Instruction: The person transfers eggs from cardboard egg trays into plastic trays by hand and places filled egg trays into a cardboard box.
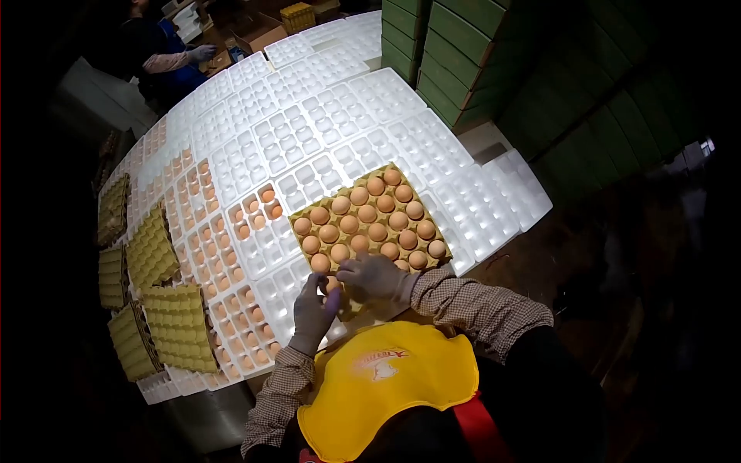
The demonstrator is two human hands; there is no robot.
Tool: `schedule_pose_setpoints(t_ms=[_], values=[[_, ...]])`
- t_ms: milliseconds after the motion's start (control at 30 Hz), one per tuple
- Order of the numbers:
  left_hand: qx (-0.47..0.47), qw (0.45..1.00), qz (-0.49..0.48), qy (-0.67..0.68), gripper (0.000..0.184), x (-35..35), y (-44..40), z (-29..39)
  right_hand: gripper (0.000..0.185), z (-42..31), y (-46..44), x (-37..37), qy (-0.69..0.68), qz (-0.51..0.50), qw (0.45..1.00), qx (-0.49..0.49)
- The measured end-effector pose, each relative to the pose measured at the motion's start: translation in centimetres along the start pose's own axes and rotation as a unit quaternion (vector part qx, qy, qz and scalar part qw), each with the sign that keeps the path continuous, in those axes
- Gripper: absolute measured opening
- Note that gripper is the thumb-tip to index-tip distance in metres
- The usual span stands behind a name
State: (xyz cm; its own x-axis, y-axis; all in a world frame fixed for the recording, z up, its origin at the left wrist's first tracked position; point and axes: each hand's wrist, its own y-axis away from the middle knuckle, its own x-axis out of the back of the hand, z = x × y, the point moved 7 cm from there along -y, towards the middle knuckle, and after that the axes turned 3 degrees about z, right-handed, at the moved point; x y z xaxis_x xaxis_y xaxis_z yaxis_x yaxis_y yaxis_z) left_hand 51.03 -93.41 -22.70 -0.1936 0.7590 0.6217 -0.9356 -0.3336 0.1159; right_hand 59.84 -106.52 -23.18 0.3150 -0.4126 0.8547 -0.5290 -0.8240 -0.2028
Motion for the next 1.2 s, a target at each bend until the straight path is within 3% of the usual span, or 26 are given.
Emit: schedule_pose_setpoints(t_ms=[67, 133, 167, 267, 300, 333, 400, 467, 500, 533, 567, 600, 667, 733, 767, 867, 900, 933, 967, 1000, 1033, 1100, 1133, 1200], values=[[0.043, 0.983, 0.082, 0.159, 0.035, 1.0, -2.1, -3.1, 0.032, 0.5, -0.6, 2.9, -0.152, 0.019, 0.988, -0.005], [-0.077, 0.991, 0.089, -0.063, 0.033, 2.7, -4.6, -1.8, 0.031, 1.8, -2.9, 3.9, -0.062, 0.067, 0.995, -0.042], [-0.061, 0.992, 0.042, -0.099, 0.031, 1.9, -5.1, -1.5, 0.024, 1.6, -4.2, 3.4, 0.020, -0.006, 0.996, -0.084], [0.018, 0.959, -0.041, -0.280, 0.039, 0.8, -5.0, 1.9, 0.024, 1.5, -5.5, -1.1, 0.199, -0.039, 0.977, -0.062], [0.008, 0.957, -0.024, -0.287, 0.051, 0.1, -5.2, 1.3, 0.019, 1.0, -5.3, -1.4, 0.202, -0.010, 0.979, 0.009], [0.000, 0.955, -0.011, -0.295, 0.064, -0.4, -5.5, -0.2, 0.022, 1.9, -5.8, -1.9, 0.190, -0.070, 0.978, -0.052], [-0.015, 0.987, -0.002, -0.161, 0.062, 0.8, -5.5, -2.9, 0.036, 1.5, -5.7, 1.3, 0.090, -0.017, 0.995, -0.030], [-0.013, 1.000, -0.002, 0.025, 0.058, 3.3, -5.8, -7.2, 0.044, 1.1, -6.3, 3.1, -0.024, 0.012, 0.994, -0.102], [0.051, 0.981, 0.056, 0.177, 0.050, 5.0, -5.7, -10.6, 0.048, 1.1, -7.1, 3.7, -0.079, 0.027, 0.987, -0.136], [0.101, 0.966, 0.071, 0.226, 0.049, 6.7, -6.2, -13.9, 0.046, -0.4, -9.0, 3.6, -0.084, 0.030, 0.992, -0.085], [-0.084, 0.987, 0.134, 0.011, 0.050, 10.6, -7.1, -13.5, 0.045, -2.2, -11.5, 2.6, -0.087, -0.002, 0.996, -0.027], [-0.030, 0.995, 0.098, -0.021, 0.048, 12.7, -8.0, -14.3, 0.044, -4.0, -14.2, 1.2, -0.089, -0.035, 0.995, 0.029], [-0.067, 0.985, -0.016, -0.158, 0.051, 14.0, -11.2, -16.7, 0.038, -5.1, -19.1, -5.2, -0.027, -0.150, 0.983, 0.100], [-0.124, 0.955, -0.136, -0.231, 0.049, 13.1, -13.9, -17.8, 0.031, -4.6, -23.0, -13.2, 0.142, -0.302, 0.935, 0.124], [-0.121, 0.923, -0.210, -0.301, 0.048, 11.7, -14.7, -18.5, 0.024, -2.2, -23.6, -17.4, 0.144, -0.322, 0.933, 0.073], [-0.096, 0.937, -0.217, -0.258, 0.051, 12.3, -14.9, -18.5, 0.033, 0.1, -24.4, -18.1, 0.074, -0.334, 0.939, 0.026], [-0.099, 0.970, -0.150, -0.163, 0.053, 13.3, -14.6, -18.7, 0.033, 0.6, -25.0, -17.9, 0.054, -0.327, 0.943, 0.018], [-0.089, 0.989, -0.085, -0.087, 0.046, 13.9, -14.0, -19.1, 0.030, 0.6, -26.3, -16.0, 0.021, -0.341, 0.938, -0.058], [-0.058, 0.998, -0.021, -0.001, 0.041, 13.7, -13.6, -19.2, 0.027, 1.1, -26.1, -16.3, 0.057, -0.289, 0.953, -0.068], [-0.029, 0.995, 0.047, 0.083, 0.036, 13.4, -13.5, -18.7, 0.024, 1.5, -26.0, -15.9, 0.098, -0.232, 0.965, -0.076], [-0.036, 0.977, 0.130, 0.165, 0.029, 12.6, -13.4, -17.1, 0.024, 1.7, -26.0, -15.3, 0.054, -0.207, 0.975, -0.066], [-0.072, 0.959, 0.208, 0.178, 0.021, 9.7, -14.2, -13.6, 0.026, 1.7, -27.6, -12.0, -0.037, -0.154, 0.987, -0.038], [-0.084, 0.954, 0.224, 0.179, 0.019, 7.5, -14.7, -13.0, 0.027, 1.6, -28.3, -7.4, -0.141, -0.074, 0.987, -0.035], [-0.168, 0.964, 0.205, 0.006, 0.018, 3.2, -15.6, -11.6, 0.030, 3.0, -26.4, 2.0, -0.174, 0.004, 0.974, -0.143]])
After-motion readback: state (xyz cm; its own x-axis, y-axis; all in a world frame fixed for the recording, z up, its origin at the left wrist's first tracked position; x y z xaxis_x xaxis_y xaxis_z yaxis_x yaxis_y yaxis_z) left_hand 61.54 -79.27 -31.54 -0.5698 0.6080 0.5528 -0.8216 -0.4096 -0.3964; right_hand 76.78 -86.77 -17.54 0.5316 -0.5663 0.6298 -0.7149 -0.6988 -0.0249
